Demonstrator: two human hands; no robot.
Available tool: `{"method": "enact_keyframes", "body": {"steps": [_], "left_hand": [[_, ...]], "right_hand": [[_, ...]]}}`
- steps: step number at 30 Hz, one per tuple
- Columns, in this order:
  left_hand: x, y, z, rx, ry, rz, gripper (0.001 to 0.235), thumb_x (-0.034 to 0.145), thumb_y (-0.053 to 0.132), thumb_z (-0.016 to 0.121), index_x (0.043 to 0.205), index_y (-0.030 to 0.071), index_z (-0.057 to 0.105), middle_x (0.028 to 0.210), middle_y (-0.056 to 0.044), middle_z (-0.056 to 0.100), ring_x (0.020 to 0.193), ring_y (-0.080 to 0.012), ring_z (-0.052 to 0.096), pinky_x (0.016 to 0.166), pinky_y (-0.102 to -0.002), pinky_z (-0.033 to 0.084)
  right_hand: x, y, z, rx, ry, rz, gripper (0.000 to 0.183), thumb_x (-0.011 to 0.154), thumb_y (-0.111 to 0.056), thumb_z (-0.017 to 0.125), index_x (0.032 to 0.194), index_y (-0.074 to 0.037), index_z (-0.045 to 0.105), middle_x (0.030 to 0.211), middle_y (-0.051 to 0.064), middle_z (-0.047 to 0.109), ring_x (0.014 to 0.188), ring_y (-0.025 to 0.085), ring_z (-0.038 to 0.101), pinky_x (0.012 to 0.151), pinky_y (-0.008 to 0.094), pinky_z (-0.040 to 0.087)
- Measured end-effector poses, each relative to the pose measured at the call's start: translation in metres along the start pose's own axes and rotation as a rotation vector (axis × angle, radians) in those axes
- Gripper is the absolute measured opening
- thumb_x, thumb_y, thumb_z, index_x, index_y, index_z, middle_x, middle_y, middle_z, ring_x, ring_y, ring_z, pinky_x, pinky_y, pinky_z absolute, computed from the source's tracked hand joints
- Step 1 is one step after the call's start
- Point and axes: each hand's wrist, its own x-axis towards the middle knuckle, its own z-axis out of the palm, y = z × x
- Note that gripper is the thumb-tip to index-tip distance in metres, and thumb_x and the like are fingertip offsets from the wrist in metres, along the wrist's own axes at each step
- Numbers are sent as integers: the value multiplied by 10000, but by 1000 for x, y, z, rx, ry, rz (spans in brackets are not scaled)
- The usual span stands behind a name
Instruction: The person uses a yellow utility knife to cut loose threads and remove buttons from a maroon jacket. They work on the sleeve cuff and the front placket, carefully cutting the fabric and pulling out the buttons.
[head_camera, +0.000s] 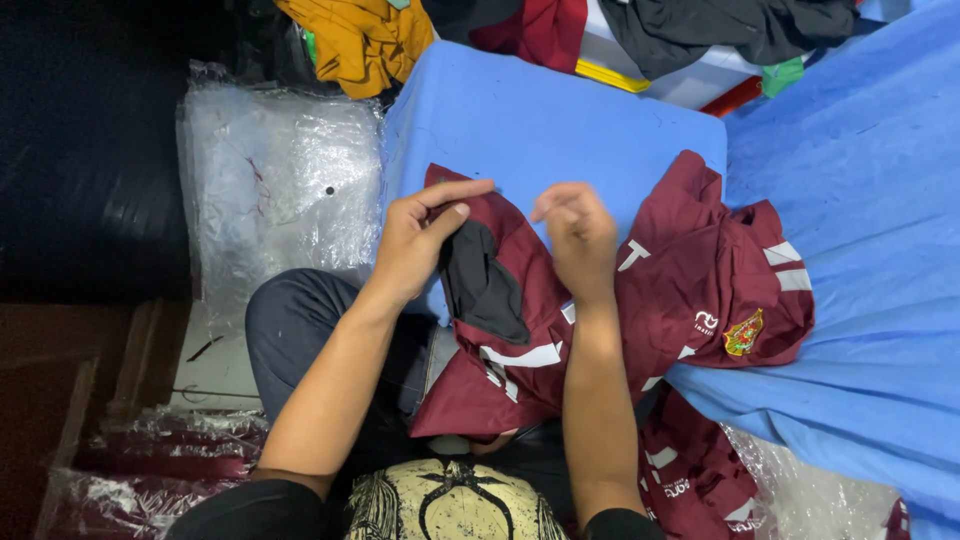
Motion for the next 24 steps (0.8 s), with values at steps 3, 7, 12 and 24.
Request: {"method": "enact_keyframes", "body": {"steps": [3,7,12,24], "left_hand": [[-5,9,1,91,-42,35,386,882,87,785,1265,93,742,1158,-116,739,1123,-143,608,1018,-381,528],[-4,3,0,146,-62,29,481,829,92,852,1294,106,731,1208,-153,699,1195,-223,602,1093,-449,460],[3,1,-8,141,-170,195,629,839,-107,671,1415,139,614,1322,-133,647,1290,-224,554,1134,-437,427],[-2,6,-8,51,-311,45,438,942,108,716,1371,78,634,1213,-140,738,1121,-207,694,990,-411,554]], "right_hand": [[9,3,0,128,403,58,115,1019,-125,591,1045,-62,684,761,112,740,504,93,537,493,197,393],[10,-12,2,280,467,167,281,1063,-148,512,1242,52,598,1011,217,760,522,22,457,493,183,497],[7,-21,1,139,64,221,264,1050,-240,569,1210,-82,707,1064,114,791,582,73,595,561,169,443],[-3,-5,0,115,-220,118,54,953,-118,793,991,-81,795,773,34,756,709,48,639,671,233,540]]}}
